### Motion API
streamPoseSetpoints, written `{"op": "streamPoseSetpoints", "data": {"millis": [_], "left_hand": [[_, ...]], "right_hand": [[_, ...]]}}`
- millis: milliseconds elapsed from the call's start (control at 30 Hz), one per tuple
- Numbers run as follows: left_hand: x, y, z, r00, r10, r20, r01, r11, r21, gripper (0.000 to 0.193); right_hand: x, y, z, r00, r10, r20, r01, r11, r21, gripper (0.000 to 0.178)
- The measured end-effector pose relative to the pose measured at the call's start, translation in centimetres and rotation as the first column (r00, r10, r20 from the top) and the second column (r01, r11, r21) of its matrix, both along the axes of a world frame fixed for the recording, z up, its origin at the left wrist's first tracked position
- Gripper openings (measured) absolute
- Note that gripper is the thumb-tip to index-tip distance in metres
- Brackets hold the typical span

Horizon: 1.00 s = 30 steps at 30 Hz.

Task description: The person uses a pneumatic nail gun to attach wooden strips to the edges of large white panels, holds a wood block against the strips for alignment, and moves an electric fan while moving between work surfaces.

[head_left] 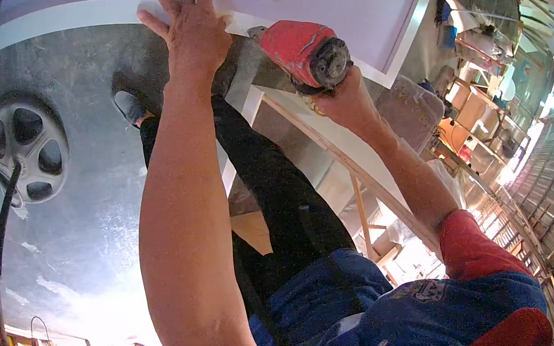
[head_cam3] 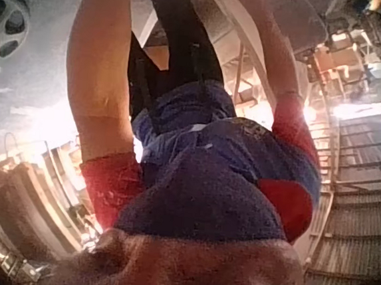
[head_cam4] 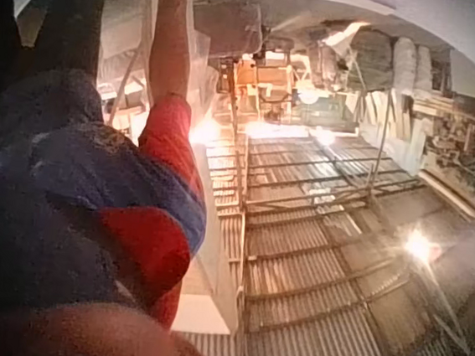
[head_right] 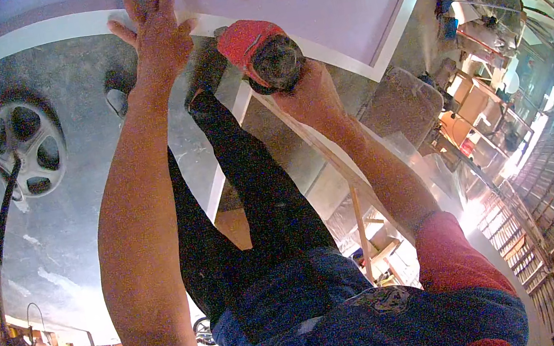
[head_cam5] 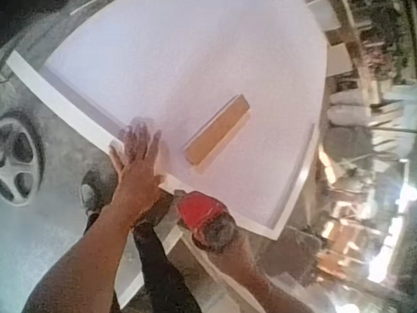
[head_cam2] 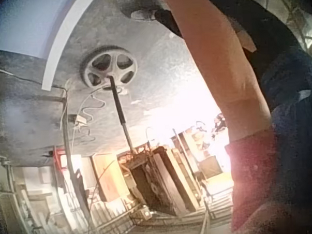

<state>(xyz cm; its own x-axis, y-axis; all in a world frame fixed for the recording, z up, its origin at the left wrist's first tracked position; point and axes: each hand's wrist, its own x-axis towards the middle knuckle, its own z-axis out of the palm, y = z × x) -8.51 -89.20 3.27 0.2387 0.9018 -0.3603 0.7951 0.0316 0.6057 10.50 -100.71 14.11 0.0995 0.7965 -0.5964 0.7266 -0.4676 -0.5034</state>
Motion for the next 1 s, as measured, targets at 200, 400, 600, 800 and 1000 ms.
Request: {"op": "streamPoseSetpoints", "data": {"millis": [200, 400, 600, 800, 1000], "left_hand": [[-0.5, -1.2, -2.4, 0.998, -0.009, -0.066, 0.016, 0.994, 0.106, 0.092], [0.4, -0.8, -2.8, 0.999, -0.04, -0.036, 0.044, 0.988, 0.148, 0.086], [0.1, -0.2, -3.0, 0.976, -0.122, -0.182, 0.145, 0.983, 0.113, 0.095], [0.9, 0.9, -1.1, 0.898, -0.25, -0.362, 0.251, 0.967, -0.046, 0.118], [0.7, 1.4, 0.0, 0.863, -0.322, -0.389, 0.287, 0.946, -0.147, 0.128]], "right_hand": [[-0.9, 1.1, 0.8, 0.999, 0.015, 0.035, -0.015, 1.0, 0.01, 0.028], [2.2, 0.4, 2.8, 0.967, -0.245, 0.071, 0.243, 0.969, 0.036, 0.031], [9.0, 1.4, 4.0, 0.871, -0.428, 0.243, 0.457, 0.886, -0.079, 0.056], [20.5, 1.6, -4.9, 0.743, -0.146, 0.654, -0.129, 0.927, 0.353, 0.075], [21.1, 2.5, -8.4, 0.73, -0.306, 0.61, 0.154, 0.945, 0.29, 0.081]]}}
